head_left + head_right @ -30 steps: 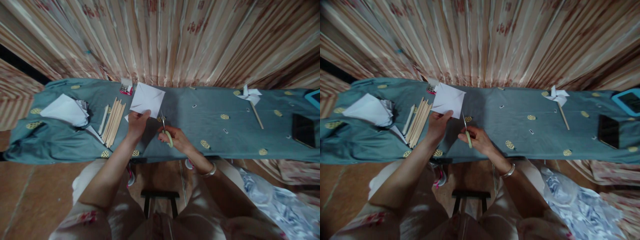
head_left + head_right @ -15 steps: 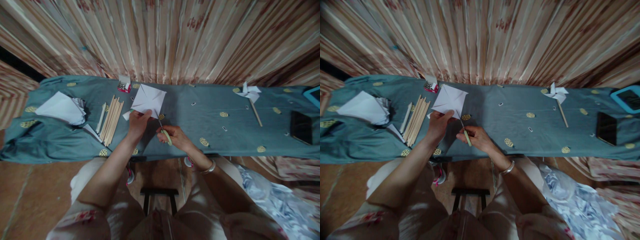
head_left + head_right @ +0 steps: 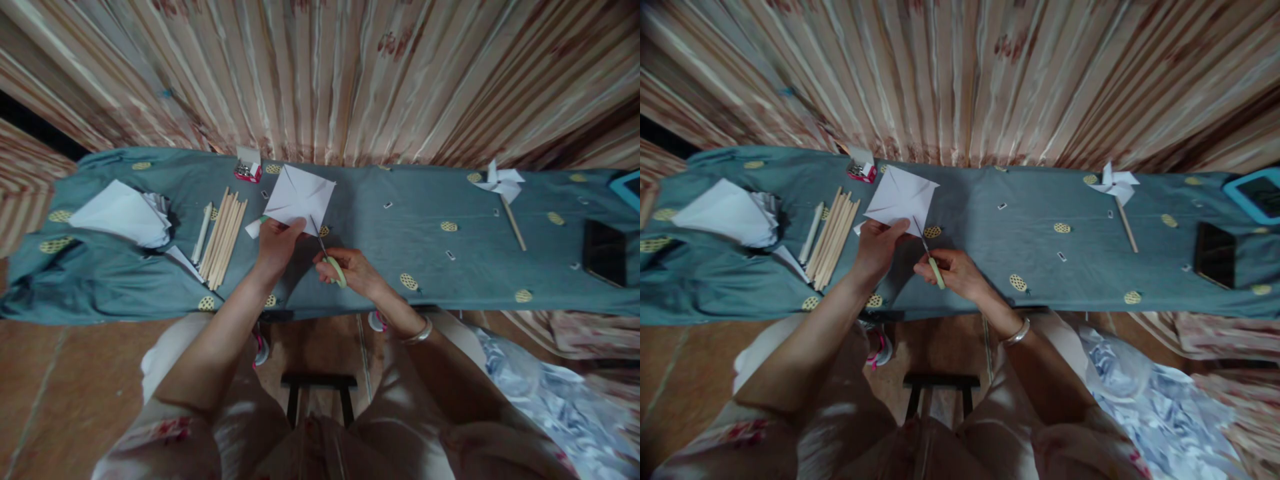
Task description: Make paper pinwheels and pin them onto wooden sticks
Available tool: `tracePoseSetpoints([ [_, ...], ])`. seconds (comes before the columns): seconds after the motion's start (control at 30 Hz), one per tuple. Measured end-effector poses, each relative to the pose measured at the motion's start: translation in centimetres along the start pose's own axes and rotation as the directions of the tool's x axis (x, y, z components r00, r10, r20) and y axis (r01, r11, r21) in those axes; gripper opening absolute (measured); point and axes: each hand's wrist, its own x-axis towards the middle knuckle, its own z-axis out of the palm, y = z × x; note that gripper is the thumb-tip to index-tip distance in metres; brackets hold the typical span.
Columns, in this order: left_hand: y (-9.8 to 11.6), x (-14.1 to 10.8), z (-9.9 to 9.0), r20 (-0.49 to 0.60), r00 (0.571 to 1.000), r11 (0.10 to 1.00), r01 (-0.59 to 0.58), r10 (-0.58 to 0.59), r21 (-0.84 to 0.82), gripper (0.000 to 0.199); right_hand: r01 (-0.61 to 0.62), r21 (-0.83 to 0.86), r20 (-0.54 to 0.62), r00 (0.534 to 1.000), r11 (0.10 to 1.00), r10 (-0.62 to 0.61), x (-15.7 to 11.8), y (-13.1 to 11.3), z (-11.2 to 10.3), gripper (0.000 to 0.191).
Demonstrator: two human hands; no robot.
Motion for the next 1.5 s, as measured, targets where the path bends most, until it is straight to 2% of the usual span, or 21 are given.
tracePoseSetpoints([
  [0.5, -0.2, 0.0, -0.3, 0.012, 1.0, 1.0, -0.003, 0.003, -0.011, 0.012, 0.002, -0.007, 0.018, 1.0, 1.0, -0.002, 0.0, 0.2, -0.2, 0.041],
  [1.2, -0.4, 0.2, -0.4, 0.02, 1.0, 0.997, 0.011, -0.01, -0.074, 0.009, -0.059, 0.066, -0.055, 0.997, 0.996, 0.062, 0.1, -0.4, 0.2, 0.043],
  [1.5, -0.6, -0.2, -0.2, 0.053, 0.998, 0.998, 0.025, -0.022, -0.053, 0.012, -0.013, 0.04, -0.039, 0.999, 0.999, 0.014, 0.1, -0.8, 0.3, 0.046],
])
